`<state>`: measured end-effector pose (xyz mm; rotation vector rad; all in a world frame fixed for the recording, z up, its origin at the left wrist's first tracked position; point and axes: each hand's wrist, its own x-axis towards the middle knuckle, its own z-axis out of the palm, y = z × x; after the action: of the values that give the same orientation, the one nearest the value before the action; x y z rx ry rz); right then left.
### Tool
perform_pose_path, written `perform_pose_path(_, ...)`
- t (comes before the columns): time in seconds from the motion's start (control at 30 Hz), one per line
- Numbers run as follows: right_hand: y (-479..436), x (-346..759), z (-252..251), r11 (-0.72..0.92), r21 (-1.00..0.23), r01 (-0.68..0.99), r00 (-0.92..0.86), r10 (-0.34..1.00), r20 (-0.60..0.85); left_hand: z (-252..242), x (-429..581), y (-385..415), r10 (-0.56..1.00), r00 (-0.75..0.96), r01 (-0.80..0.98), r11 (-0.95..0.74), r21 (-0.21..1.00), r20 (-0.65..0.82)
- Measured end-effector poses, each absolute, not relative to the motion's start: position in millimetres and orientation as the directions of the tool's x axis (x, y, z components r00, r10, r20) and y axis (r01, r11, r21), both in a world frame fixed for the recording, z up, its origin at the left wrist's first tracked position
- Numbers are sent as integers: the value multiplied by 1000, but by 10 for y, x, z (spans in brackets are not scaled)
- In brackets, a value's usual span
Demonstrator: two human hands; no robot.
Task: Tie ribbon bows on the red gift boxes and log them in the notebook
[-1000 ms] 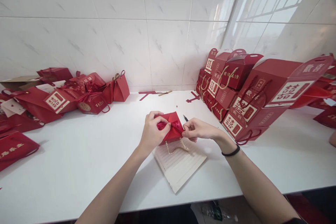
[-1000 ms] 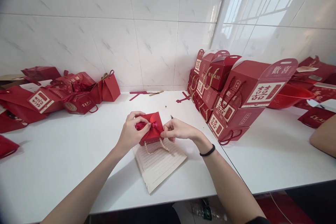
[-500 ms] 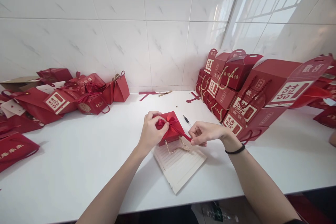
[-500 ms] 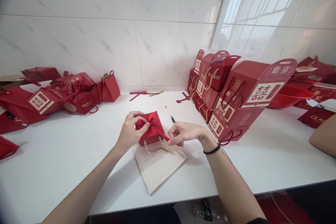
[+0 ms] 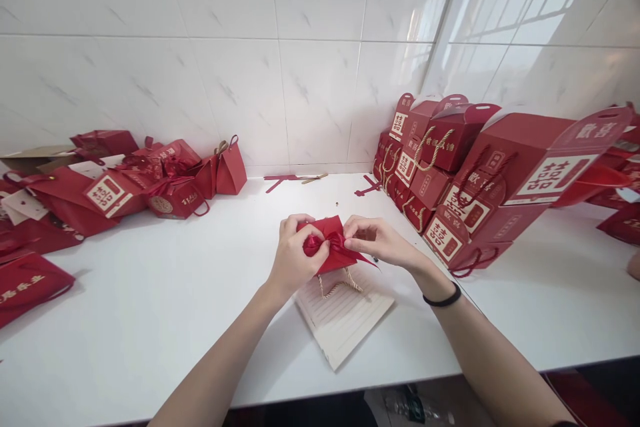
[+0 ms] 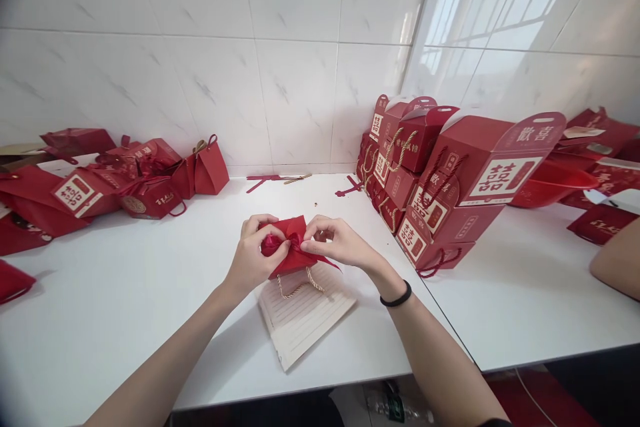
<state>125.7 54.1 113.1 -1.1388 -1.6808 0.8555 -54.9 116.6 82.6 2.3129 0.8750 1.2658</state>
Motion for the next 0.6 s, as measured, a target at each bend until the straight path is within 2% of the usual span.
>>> perform_pose_path(0.2, 533, 1274, 1103, 116, -985, 128, -113, 988, 102, 811, -548, 1156, 636, 442, 312, -770, 556, 633)
perform_pose_path(0.43, 542, 1217, 1085, 93, -987, -129, -162, 980, 114, 809, -555, 1137, 623, 470, 294, -779, 555, 625)
perform_pose_path(0.5, 562, 1206, 1075, 111, -985, -135, -132, 983, 129, 812, -556, 1127, 618, 481, 285, -781, 556, 622)
perform_pose_path(0.6, 605, 1228, 1044, 123, -992, -37, -27, 992, 125, 814, -556, 1121, 612, 488, 274, -784, 557, 622)
